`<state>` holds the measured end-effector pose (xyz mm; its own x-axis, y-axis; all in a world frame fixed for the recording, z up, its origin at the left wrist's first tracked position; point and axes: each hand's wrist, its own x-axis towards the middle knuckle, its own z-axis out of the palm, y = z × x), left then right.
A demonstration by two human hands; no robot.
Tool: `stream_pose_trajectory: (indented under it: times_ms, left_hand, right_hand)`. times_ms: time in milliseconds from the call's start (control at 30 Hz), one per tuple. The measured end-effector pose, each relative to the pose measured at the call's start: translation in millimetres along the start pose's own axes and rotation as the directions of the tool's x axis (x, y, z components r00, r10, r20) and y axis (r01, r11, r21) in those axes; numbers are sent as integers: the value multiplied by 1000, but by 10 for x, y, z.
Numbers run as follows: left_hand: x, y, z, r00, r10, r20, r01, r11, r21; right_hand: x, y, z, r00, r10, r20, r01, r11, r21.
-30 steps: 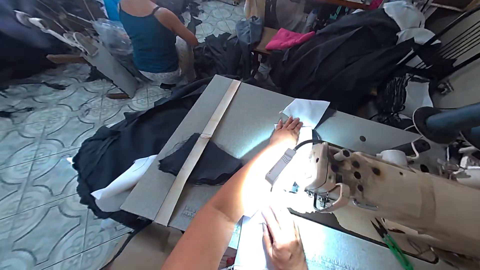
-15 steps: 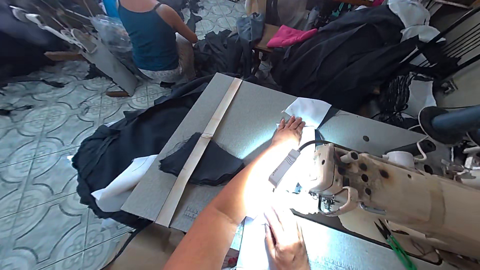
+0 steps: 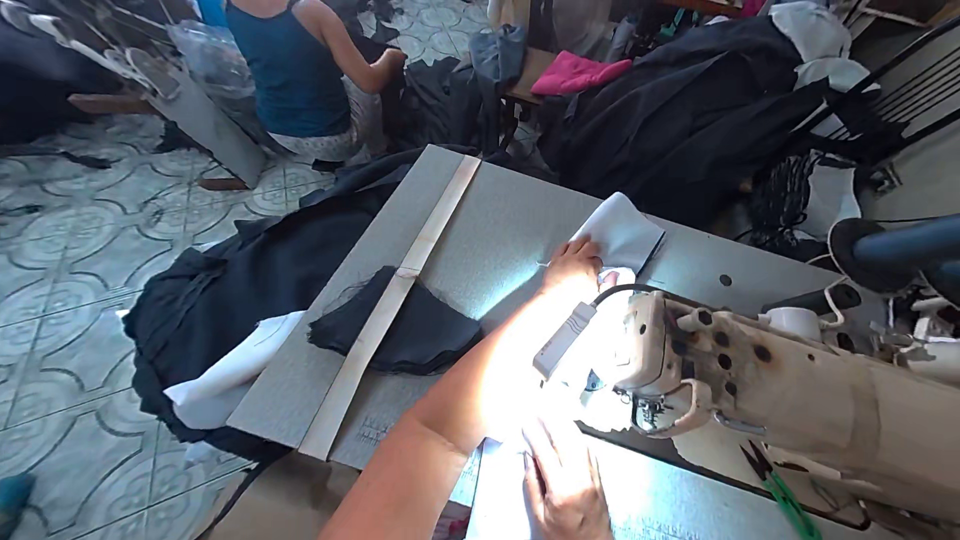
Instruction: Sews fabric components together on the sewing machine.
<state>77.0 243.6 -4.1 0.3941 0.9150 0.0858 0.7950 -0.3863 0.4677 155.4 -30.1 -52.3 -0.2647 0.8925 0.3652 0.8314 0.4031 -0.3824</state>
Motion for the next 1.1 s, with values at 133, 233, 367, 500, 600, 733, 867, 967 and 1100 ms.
stream_pose_trajectory:
  times_ms: [133,233,367,500,600,733,867,967,1100]
  left_hand:
    - [33,47,-156,975,-129,179,129,992,11]
    - [3,54,-145,983,-114,145,103,991,81]
    - [28,23,-164,983,-88,162,82,996,43]
    - [18,119,-268,934,-220,281,227,974,9]
    - [25,162,-286,897,-301,323,302,952,49]
    - [-15,86,-173,990,-127,66,118,985,123]
    - [43,-96,-68,996,47,81,-47,999,-1]
    - [38,-66,-126,992,15,122,-15,1000,-2]
    - [11,37,-199,976,-117,182,98,989,108]
  right_hand:
    - [2,-9,-4,1000,9,-9,-9,1000,12]
    - [-16,-7,1,1000,13,-1,-13,1000,8]
    - [-5,-12,8,1000,23,-12,-23,1000,17]
    - [7,-25,10,999,17,-30,-16,1000,20]
    - [3,-18,12,1000,19,-20,-19,1000,21]
    - [-11,-21,7,1000,21,-2,-21,1000,-6]
    - [-5,-20,3,1000,14,-7,-14,1000,-1]
    - [-2,-15,16,1000,14,-24,-13,1000,13]
    - [3,-29,11,999,16,-30,-16,1000,17]
